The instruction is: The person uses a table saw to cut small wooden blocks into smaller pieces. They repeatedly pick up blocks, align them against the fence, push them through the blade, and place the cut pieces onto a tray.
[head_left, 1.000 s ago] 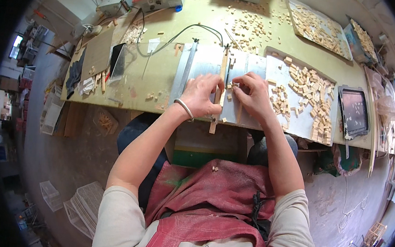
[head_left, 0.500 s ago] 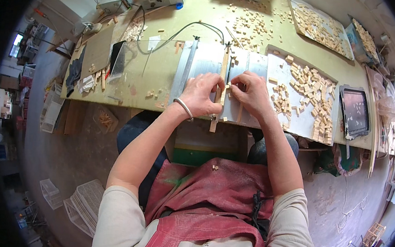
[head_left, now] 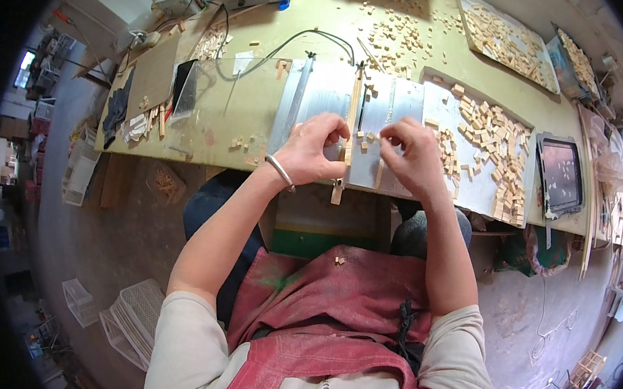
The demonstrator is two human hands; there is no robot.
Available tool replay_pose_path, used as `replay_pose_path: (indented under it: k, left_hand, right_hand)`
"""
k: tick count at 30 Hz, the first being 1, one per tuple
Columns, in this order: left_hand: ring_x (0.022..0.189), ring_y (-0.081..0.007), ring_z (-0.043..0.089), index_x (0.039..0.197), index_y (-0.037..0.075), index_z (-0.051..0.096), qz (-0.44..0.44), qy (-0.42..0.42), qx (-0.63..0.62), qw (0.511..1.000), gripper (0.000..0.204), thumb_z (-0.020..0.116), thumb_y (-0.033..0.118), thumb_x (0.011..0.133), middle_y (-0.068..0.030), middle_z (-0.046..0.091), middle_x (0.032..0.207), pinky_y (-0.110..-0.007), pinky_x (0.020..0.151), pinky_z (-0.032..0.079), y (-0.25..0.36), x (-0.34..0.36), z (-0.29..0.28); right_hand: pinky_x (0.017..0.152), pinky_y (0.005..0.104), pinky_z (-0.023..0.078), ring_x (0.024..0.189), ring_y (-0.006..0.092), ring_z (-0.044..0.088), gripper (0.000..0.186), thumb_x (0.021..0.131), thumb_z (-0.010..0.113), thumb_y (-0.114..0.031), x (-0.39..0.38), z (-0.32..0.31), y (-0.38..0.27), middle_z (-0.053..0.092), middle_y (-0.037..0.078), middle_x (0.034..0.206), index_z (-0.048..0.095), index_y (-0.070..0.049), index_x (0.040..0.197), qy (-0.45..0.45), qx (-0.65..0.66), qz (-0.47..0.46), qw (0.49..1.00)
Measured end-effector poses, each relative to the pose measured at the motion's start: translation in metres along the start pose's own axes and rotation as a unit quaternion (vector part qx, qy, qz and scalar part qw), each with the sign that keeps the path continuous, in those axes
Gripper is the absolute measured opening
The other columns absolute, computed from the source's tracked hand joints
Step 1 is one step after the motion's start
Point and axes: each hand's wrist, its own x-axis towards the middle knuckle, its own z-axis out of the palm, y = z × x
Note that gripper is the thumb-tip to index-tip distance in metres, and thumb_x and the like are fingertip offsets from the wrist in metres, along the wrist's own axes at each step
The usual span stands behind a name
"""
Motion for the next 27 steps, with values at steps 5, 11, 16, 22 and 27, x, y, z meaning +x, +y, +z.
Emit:
replay_pose_path:
  k: [5, 11, 16, 22, 27]
  left_hand:
    - [0.099, -0.0274, 0.065, 0.115, 0.004, 0.066, 0.059, -0.002, 0.032, 0.998, 0.047, 0.086, 0.018, 0.075, -0.0105, 0.064, 0.106, -0.039, 0.091, 0.055, 0.022, -0.028, -0.005]
    - [0.124, -0.0344, 0.060, 0.121, 0.013, 0.068, 0.085, -0.059, 0.123, 0.987, 0.053, 0.085, 0.027, 0.073, -0.0113, 0.061, 0.124, -0.046, 0.107, 0.042, 0.046, -0.078, -0.003]
    - [0.128, -0.0349, 0.059, 0.126, 0.011, 0.071, 0.066, 0.042, 0.151, 0.985, 0.054, 0.087, 0.020, 0.076, -0.0127, 0.064, 0.129, -0.047, 0.114, 0.041, 0.049, -0.113, -0.010]
    - [0.094, -0.0218, 0.068, 0.134, 0.002, 0.068, -0.044, 0.240, 0.037, 0.969, 0.044, 0.075, -0.005, 0.092, -0.0086, 0.068, 0.105, -0.036, 0.089, 0.057, -0.007, -0.155, -0.019]
    - [0.095, -0.0135, 0.062, 0.144, 0.001, 0.063, -0.088, 0.325, 0.044, 0.940, 0.040, 0.067, 0.000, 0.104, -0.0026, 0.065, 0.106, -0.030, 0.091, 0.054, -0.075, -0.165, -0.027]
  right_hand:
    - [0.087, 0.0430, 0.050, 0.088, 0.0313, 0.069, 0.007, 0.092, 0.078, -0.011, -0.032, 0.004, -0.015, 0.070, 0.011, 0.092, 0.078, -0.004, 0.095, -0.070, -0.044, -0.010, 0.997]
    - [0.086, 0.0444, 0.052, 0.094, 0.0343, 0.070, 0.012, 0.090, 0.079, -0.010, -0.077, 0.021, -0.031, 0.071, 0.011, 0.096, 0.077, -0.007, 0.101, -0.099, -0.008, -0.052, 0.994]
    - [0.083, 0.0431, 0.056, 0.091, 0.0350, 0.070, 0.028, 0.096, 0.081, -0.012, -0.086, -0.004, -0.042, 0.071, 0.015, 0.100, 0.075, -0.003, 0.123, -0.054, -0.007, -0.057, 0.997]
    - [0.076, 0.0381, 0.057, 0.082, 0.0220, 0.072, 0.015, 0.097, 0.077, -0.012, -0.105, -0.098, 0.113, 0.076, 0.013, 0.092, 0.079, 0.000, 0.105, 0.191, 0.001, 0.202, 0.961]
    - [0.085, 0.0450, 0.057, 0.093, 0.0340, 0.073, 0.017, 0.094, 0.076, -0.012, -0.172, -0.147, 0.209, 0.075, 0.017, 0.099, 0.079, -0.001, 0.106, 0.327, -0.232, 0.242, 0.884]
